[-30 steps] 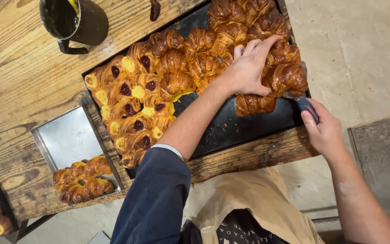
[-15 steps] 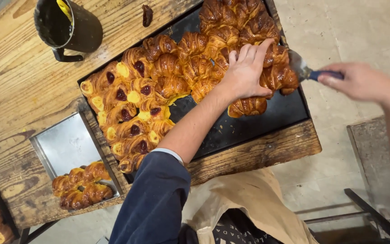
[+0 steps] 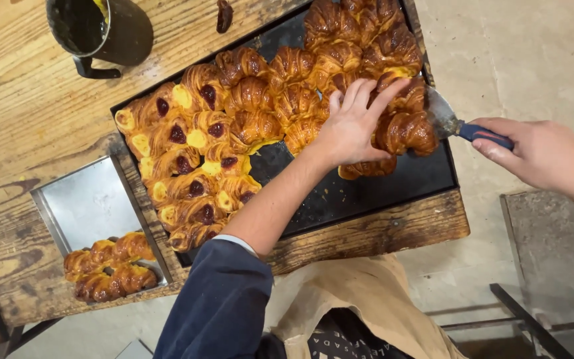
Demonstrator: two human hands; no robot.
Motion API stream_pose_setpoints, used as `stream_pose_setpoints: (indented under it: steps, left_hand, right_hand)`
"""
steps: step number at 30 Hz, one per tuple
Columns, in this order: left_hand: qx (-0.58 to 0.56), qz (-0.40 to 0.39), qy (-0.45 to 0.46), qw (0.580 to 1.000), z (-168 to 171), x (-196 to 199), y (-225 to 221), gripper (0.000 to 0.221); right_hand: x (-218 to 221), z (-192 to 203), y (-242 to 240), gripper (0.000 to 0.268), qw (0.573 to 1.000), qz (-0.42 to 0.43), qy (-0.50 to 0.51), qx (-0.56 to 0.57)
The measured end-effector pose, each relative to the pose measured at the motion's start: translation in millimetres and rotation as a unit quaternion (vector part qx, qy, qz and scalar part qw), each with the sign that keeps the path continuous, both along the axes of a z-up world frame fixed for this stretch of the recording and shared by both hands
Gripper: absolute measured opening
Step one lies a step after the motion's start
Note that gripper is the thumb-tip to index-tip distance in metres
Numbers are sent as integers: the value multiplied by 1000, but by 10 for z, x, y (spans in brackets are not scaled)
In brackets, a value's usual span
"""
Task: Transferring baked pastries from a large baking sheet to a smaller tray using a metal spatula
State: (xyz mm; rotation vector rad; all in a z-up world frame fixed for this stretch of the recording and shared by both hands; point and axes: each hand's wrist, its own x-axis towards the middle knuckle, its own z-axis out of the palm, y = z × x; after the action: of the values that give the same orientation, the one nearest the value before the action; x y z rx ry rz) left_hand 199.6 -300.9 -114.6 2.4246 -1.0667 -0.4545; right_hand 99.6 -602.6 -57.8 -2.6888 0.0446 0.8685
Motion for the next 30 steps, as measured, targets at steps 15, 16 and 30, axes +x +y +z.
stream_pose_setpoints:
  steps: [15, 16, 30]
  left_hand:
    - [222, -42, -73, 971, 292, 85, -288, 111]
    - [222, -27, -73, 972, 277, 76, -306, 106]
    - [179, -12, 2, 984, 209, 0, -676, 119]
  right_hand:
    - [282, 50, -25, 47, 976, 42, 62, -204]
    - [335, 56, -15, 45, 982, 41, 68, -170]
    - [850, 78, -79, 45, 985, 66, 128, -90]
